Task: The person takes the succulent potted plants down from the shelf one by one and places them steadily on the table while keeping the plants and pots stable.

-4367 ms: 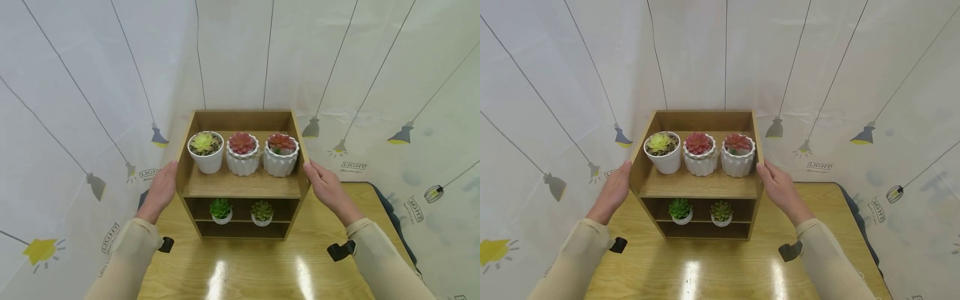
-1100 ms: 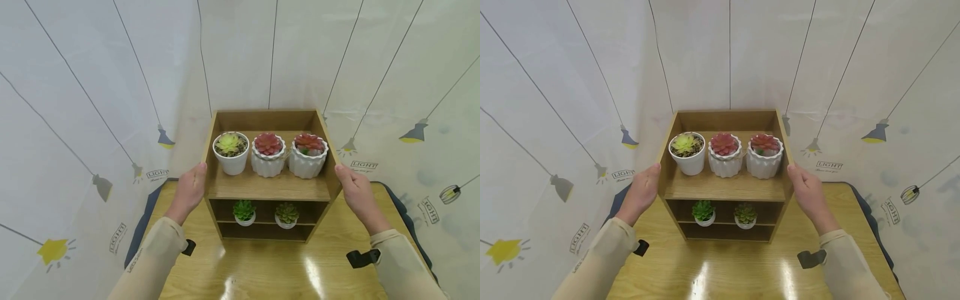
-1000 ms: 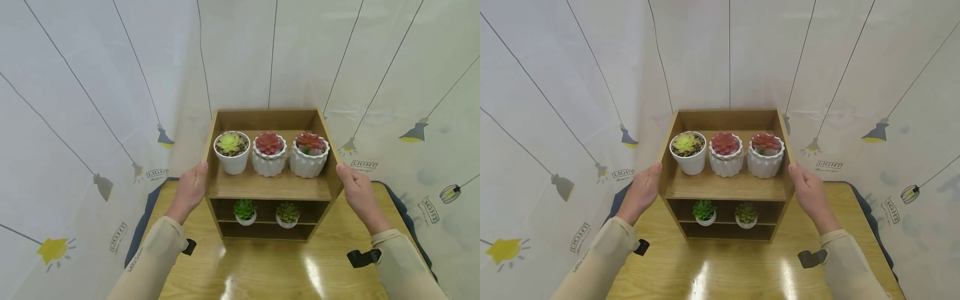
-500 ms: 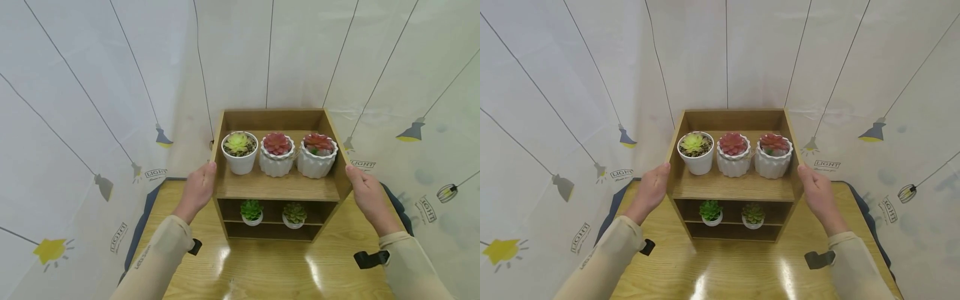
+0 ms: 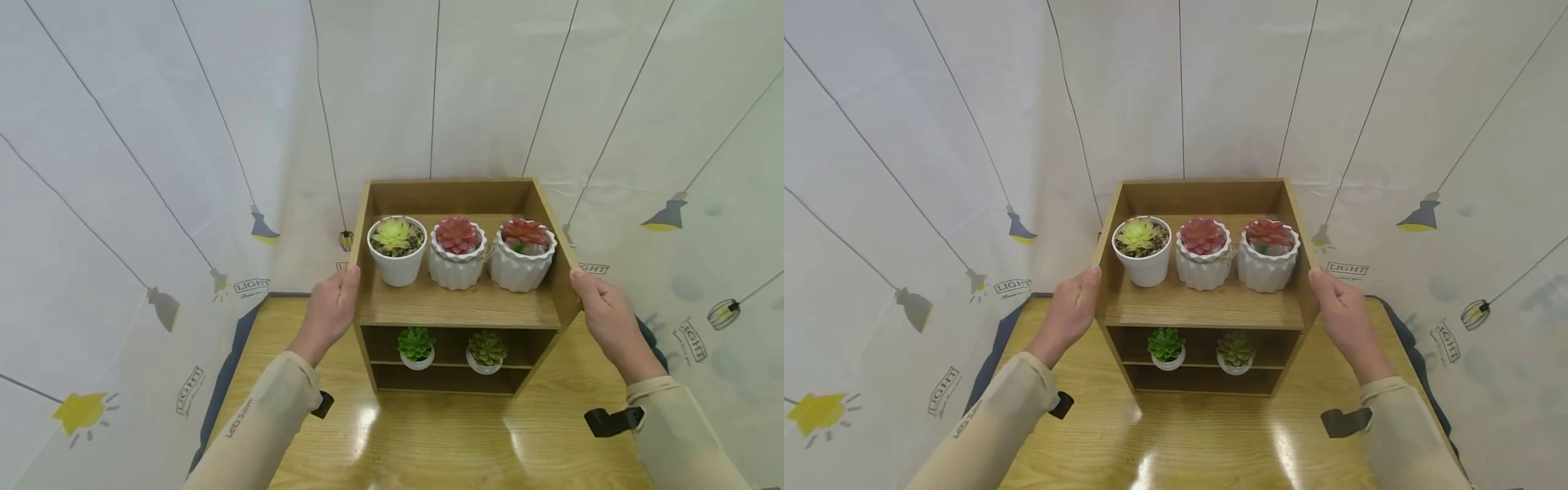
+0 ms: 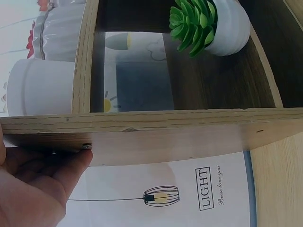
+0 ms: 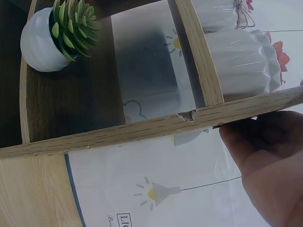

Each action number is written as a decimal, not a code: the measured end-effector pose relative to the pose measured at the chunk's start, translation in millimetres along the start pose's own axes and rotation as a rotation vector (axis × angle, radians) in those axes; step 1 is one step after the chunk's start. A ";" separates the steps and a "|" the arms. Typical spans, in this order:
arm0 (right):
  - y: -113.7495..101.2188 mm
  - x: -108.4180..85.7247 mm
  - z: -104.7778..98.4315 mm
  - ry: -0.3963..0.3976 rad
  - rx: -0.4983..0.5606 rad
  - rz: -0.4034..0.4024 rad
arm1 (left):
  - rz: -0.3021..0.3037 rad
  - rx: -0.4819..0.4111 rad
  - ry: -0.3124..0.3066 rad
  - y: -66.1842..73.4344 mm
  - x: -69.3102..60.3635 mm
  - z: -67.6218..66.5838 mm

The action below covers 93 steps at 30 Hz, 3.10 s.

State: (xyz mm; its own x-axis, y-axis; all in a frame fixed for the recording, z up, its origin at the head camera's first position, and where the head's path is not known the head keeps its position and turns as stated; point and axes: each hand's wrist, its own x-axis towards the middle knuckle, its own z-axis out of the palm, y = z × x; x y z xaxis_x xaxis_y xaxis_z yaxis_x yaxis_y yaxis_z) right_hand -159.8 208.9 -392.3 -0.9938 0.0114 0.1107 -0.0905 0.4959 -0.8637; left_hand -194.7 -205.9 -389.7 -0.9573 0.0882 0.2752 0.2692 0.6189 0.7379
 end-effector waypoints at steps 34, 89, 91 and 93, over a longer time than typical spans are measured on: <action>-0.7 2.5 1.5 0.022 0.056 0.026 | -0.109 -0.054 -0.008 5.8 6.1 -3.3; -60.8 31.7 -14.8 0.030 -0.410 -0.223 | -0.160 0.001 0.049 13.8 14.1 -8.6; -64.5 38.2 -13.3 -0.002 -0.453 -0.227 | -0.160 -0.001 0.051 13.9 13.8 -8.4; -67.7 44.0 -11.5 -0.035 -0.495 -0.231 | -0.162 -0.002 0.056 14.1 13.7 -8.1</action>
State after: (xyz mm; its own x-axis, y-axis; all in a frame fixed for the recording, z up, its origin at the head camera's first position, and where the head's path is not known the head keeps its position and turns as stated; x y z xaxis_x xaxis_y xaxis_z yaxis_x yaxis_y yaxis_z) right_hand -196.7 185.7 -323.3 -0.9539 -0.1709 0.2467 -0.2739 0.8317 -0.4829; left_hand -203.2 -202.3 -370.6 -0.9810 -0.0562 0.1859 0.1117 0.6197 0.7768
